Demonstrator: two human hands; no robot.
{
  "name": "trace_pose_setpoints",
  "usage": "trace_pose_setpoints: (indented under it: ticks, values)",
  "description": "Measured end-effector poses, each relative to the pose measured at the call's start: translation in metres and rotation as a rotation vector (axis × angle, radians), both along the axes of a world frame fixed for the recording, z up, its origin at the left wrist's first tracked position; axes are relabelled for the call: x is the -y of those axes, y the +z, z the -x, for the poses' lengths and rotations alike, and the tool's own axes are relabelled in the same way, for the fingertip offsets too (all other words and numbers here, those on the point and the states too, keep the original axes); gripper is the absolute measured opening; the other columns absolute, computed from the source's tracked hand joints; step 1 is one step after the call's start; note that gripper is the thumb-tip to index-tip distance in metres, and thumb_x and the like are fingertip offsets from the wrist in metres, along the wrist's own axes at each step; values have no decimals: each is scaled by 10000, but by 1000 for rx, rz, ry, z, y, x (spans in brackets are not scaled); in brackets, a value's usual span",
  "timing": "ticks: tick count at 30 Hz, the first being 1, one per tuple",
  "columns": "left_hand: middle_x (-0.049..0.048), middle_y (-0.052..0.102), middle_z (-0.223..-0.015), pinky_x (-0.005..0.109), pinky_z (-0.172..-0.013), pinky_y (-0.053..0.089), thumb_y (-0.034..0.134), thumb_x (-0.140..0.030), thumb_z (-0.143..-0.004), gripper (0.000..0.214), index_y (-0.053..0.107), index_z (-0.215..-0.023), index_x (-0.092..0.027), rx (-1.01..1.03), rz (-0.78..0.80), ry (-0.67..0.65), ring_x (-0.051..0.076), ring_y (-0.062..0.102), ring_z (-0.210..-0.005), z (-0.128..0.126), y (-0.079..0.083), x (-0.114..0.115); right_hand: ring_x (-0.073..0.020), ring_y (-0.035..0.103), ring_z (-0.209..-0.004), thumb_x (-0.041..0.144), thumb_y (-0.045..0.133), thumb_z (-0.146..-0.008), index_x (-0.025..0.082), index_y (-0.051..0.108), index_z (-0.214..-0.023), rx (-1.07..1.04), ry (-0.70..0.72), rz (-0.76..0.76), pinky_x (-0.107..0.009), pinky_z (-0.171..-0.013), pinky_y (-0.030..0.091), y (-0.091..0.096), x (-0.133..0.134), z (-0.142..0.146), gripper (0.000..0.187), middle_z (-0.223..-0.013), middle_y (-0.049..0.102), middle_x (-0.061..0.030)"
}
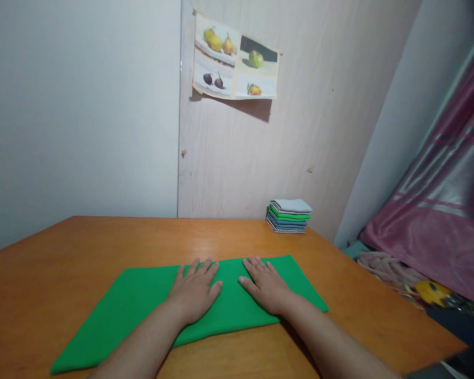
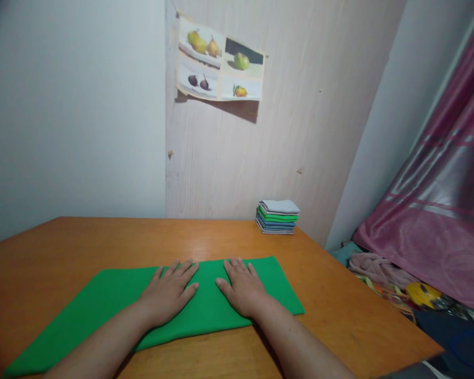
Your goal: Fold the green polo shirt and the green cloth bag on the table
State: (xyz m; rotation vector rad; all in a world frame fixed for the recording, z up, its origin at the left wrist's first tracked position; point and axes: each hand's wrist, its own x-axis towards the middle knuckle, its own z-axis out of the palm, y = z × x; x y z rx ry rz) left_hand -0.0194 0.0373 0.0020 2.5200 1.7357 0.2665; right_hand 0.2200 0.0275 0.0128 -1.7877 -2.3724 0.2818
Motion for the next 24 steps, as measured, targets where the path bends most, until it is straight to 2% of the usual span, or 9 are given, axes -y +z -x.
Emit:
trace_pose_setpoints:
  ticks: [5, 9, 14, 18, 21, 24]
  values:
    - [24, 260, -1616, 657, -1148, 151, 260, -609, -960, 644, 361, -1524, -314, -7, 24, -2, 374, 190, -1485, 1, 2, 0, -263, 155, -1505, 714, 173, -944, 168, 276, -1559, 76, -185, 15, -495, -1204, 78, -9, -18, -45, 828, -1615, 256, -95]
    - [21, 252, -1617, 650, -1154, 151, 260, -598, -963, 647, 347, -1531, -301, -21, 33, -2, 372, 186, -1485, 0, 5, 1, -277, 157, -1503, 737, 164, -929, 167, 284, -1555, 110, -284, 15, -526, -1197, 73, -13, -28, -70, 856, -1615, 257, -102]
    - [18, 244, -1619, 657, -1152, 157, 249, -603, -964, 653, 340, -1534, -297, -30, 37, 3, 369, 192, -1485, 0, 5, 1, -294, 158, -1501, 708, 170, -937, 209, 262, -1561, 107, -470, 60, -609, -1165, 124, -15, -33, -94, 805, -1629, 219, -82]
    - [13, 239, -1620, 660, -1153, 152, 245, -610, -963, 653, 346, -1530, -302, -26, 28, 3, 368, 187, -1486, 0, 3, 1, -325, 174, -1494, 622, 188, -967, 145, 293, -1547, 150, -609, 16, -660, -1151, 77, -13, -32, -98, 758, -1614, 247, -129]
    - [13, 250, -1617, 656, -1155, 156, 248, -604, -964, 650, 354, -1527, -298, -17, 29, 4, 367, 196, -1484, -1, 4, 2, -312, 157, -1500, 585, 238, -979, 97, 341, -1523, 141, -522, -69, -605, -1180, 75, -7, -28, -78, 738, -1605, 266, -144]
    - [14, 255, -1617, 659, -1153, 156, 261, -594, -962, 639, 364, -1522, -303, -14, 34, 10, 369, 201, -1483, -2, 5, 3, -274, 162, -1503, 586, 247, -986, 91, 335, -1528, 29, -239, -121, -492, -1204, 152, 3, -21, -40, 739, -1609, 260, -131]
